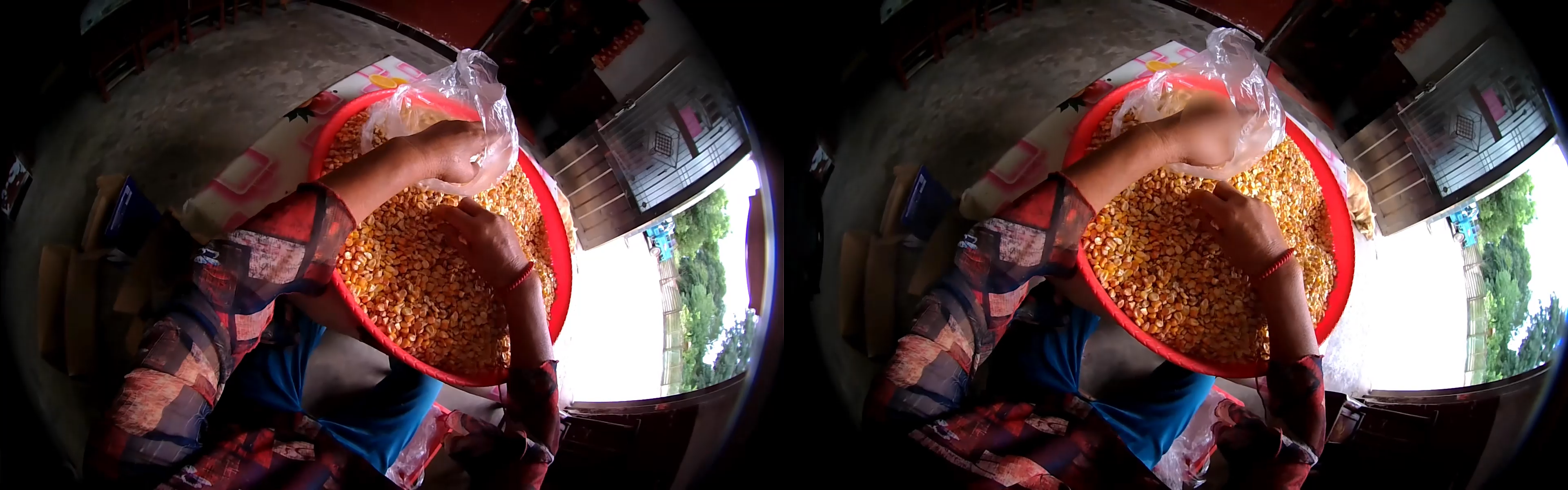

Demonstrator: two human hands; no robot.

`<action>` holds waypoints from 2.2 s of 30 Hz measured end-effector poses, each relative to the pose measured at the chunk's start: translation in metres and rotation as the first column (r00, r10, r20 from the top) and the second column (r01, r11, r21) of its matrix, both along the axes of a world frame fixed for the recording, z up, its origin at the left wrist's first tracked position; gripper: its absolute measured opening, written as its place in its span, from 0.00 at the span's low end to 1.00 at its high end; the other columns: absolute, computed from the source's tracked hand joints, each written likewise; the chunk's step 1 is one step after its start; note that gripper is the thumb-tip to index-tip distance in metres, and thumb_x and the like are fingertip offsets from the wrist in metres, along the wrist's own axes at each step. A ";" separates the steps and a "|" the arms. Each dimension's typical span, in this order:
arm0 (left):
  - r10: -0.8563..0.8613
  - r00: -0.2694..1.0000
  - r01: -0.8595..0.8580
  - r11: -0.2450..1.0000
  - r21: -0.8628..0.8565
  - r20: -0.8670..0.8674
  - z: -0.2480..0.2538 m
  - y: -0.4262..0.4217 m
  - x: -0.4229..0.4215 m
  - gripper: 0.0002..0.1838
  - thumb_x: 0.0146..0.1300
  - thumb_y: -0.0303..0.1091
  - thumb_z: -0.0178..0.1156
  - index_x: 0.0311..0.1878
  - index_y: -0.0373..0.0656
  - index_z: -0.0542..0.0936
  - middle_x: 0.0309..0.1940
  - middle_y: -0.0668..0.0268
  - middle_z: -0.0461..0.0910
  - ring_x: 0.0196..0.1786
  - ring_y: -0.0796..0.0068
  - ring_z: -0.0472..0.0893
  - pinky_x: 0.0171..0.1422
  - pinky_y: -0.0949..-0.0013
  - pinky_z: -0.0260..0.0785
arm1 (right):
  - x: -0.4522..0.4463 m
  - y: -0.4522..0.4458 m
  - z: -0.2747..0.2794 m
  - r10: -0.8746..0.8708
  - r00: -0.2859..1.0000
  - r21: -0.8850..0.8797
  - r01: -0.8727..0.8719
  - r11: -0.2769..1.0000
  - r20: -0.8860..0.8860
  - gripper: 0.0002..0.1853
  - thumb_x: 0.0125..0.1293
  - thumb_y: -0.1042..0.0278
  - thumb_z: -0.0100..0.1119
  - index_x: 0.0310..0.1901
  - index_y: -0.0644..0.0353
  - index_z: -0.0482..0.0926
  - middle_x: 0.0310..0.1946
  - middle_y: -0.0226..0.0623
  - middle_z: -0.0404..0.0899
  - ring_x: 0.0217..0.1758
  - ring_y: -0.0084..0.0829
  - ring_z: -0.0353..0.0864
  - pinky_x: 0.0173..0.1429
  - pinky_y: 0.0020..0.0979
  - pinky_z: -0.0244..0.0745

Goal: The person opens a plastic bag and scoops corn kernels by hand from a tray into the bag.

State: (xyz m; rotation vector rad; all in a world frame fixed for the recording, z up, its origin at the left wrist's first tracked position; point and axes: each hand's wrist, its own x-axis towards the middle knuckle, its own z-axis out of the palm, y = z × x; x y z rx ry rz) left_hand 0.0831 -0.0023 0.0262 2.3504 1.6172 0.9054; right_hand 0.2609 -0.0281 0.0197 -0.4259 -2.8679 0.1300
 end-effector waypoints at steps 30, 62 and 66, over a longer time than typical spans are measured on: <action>-0.119 0.951 0.139 0.989 0.051 -0.285 -0.008 -0.031 0.029 0.50 0.31 0.58 0.68 0.61 0.44 0.64 0.55 0.50 0.69 0.58 0.60 0.69 0.63 0.64 0.60 | 0.025 0.066 0.007 -0.686 0.577 -0.736 0.202 0.647 -0.444 0.12 0.63 0.63 0.48 0.30 0.62 0.77 0.14 0.27 0.67 0.14 0.18 0.62 0.19 0.22 0.57; -0.085 0.981 0.088 0.996 0.006 -0.174 0.001 -0.021 0.014 0.31 0.39 0.51 0.66 0.51 0.54 0.77 0.52 0.60 0.74 0.59 0.66 0.69 0.65 0.57 0.53 | 0.033 0.076 -0.013 -0.443 0.825 -0.187 0.401 0.897 -0.351 0.07 0.50 0.71 0.60 0.33 0.57 0.80 0.30 0.38 0.78 0.32 0.31 0.78 0.38 0.30 0.73; -0.258 0.963 0.241 0.952 0.188 0.074 0.001 -0.023 0.020 0.06 0.47 0.30 0.61 0.30 0.44 0.83 0.29 0.63 0.82 0.31 0.68 0.80 0.38 0.68 0.72 | 0.039 0.069 -0.007 -0.431 0.885 -0.004 0.437 0.899 -0.173 0.12 0.46 0.74 0.59 0.36 0.54 0.81 0.32 0.42 0.77 0.39 0.40 0.76 0.46 0.34 0.71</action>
